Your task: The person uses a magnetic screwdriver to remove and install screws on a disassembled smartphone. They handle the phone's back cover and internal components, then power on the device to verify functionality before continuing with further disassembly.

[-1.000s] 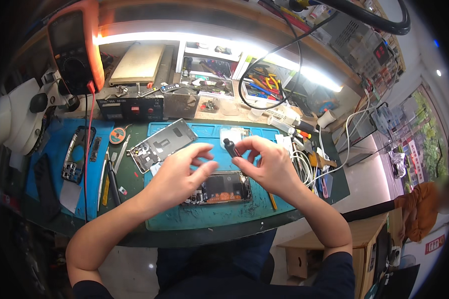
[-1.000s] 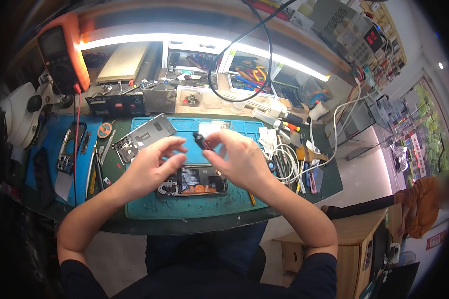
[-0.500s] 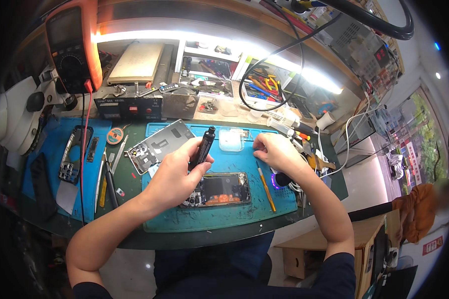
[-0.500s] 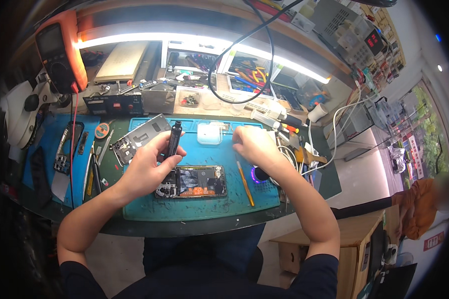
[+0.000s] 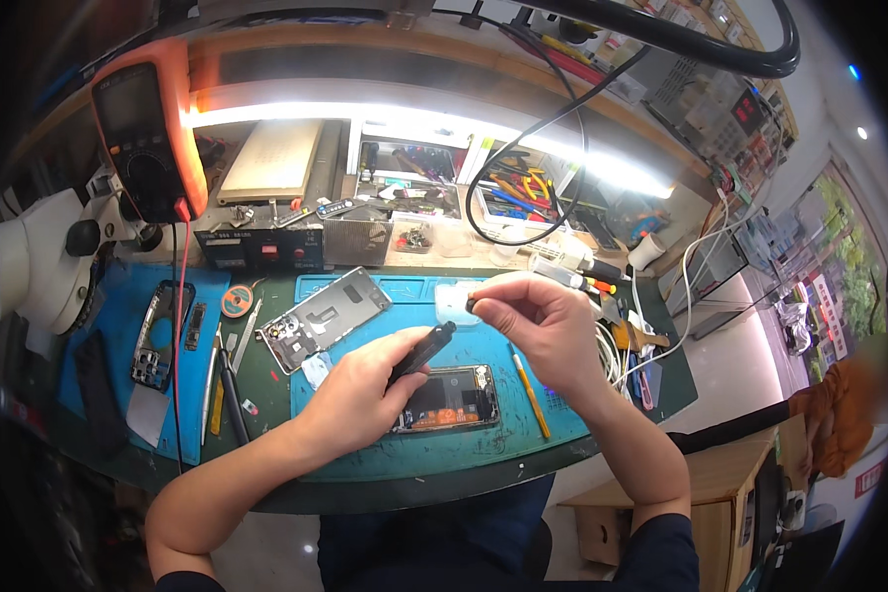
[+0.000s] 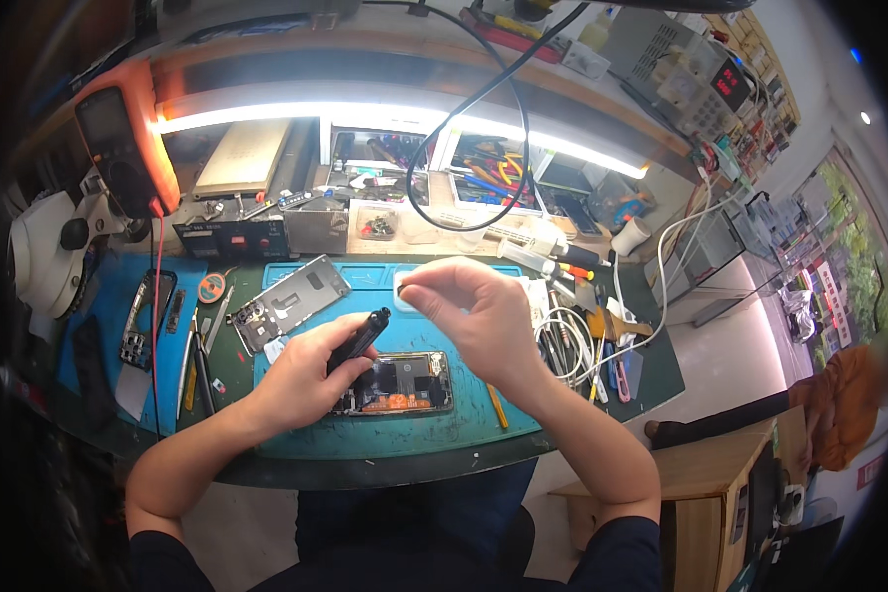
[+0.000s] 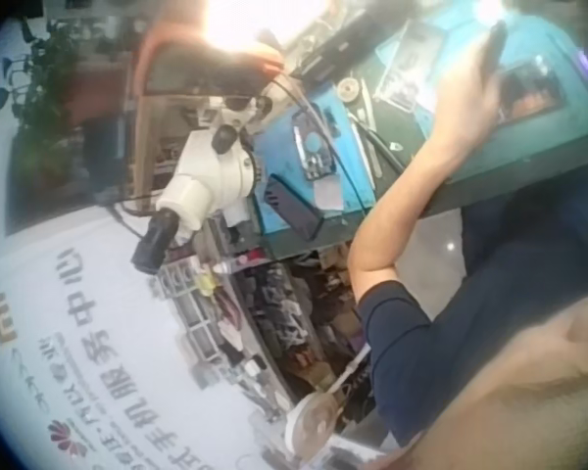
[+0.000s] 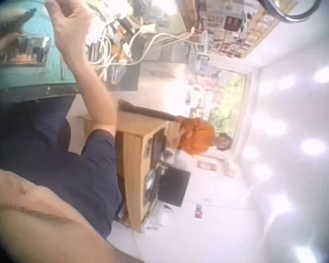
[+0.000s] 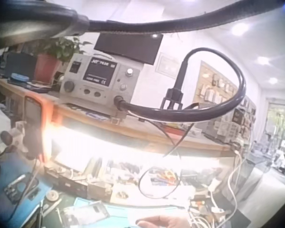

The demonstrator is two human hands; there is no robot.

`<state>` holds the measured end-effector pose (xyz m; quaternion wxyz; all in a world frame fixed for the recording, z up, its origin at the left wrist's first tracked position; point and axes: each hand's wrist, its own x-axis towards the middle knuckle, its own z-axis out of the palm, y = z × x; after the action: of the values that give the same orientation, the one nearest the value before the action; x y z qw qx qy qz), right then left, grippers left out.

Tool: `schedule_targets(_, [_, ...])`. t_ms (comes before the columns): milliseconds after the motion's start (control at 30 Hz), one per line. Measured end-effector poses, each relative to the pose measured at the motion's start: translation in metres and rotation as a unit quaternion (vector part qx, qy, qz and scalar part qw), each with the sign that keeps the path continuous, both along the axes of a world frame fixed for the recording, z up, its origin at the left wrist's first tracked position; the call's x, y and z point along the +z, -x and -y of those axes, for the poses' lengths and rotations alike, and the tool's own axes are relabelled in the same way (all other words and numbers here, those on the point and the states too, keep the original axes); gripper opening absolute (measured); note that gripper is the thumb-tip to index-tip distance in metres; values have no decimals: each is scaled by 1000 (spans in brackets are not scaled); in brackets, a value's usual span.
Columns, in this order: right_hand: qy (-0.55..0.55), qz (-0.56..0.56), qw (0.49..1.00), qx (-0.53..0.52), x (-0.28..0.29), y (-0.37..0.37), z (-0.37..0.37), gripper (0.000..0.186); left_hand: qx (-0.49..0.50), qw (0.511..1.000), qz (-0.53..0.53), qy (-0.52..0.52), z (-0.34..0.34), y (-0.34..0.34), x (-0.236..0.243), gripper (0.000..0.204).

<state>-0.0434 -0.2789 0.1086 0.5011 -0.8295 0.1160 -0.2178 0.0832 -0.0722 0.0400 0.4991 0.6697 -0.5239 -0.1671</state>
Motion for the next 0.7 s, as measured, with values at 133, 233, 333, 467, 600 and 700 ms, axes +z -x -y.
schedule_targets(133, [15,34,999,9,-9,-1,-6,18,-4,1000,-10,-1,0,3,2,49])
schedule_targets(233, [43,56,997,24,-16,0,-6,18,-4,1000,-17,-10,0,3,3,49])
schedule_targets(333, [16,75,996,39,-23,-1,-5,17,-3,1000,-22,-18,0,4,4,49])
schedule_targets(467, [-12,71,997,40,-22,-1,-7,15,-1,1000,-16,-18,-1,4,5,47])
schedule_targets(600, [-21,71,996,40,-29,1,-3,14,-13,1000,-24,-2,0,4,3,47])
schedule_targets(700, [-19,69,997,36,-31,3,-2,15,-18,999,-47,-3,0,5,5,48])
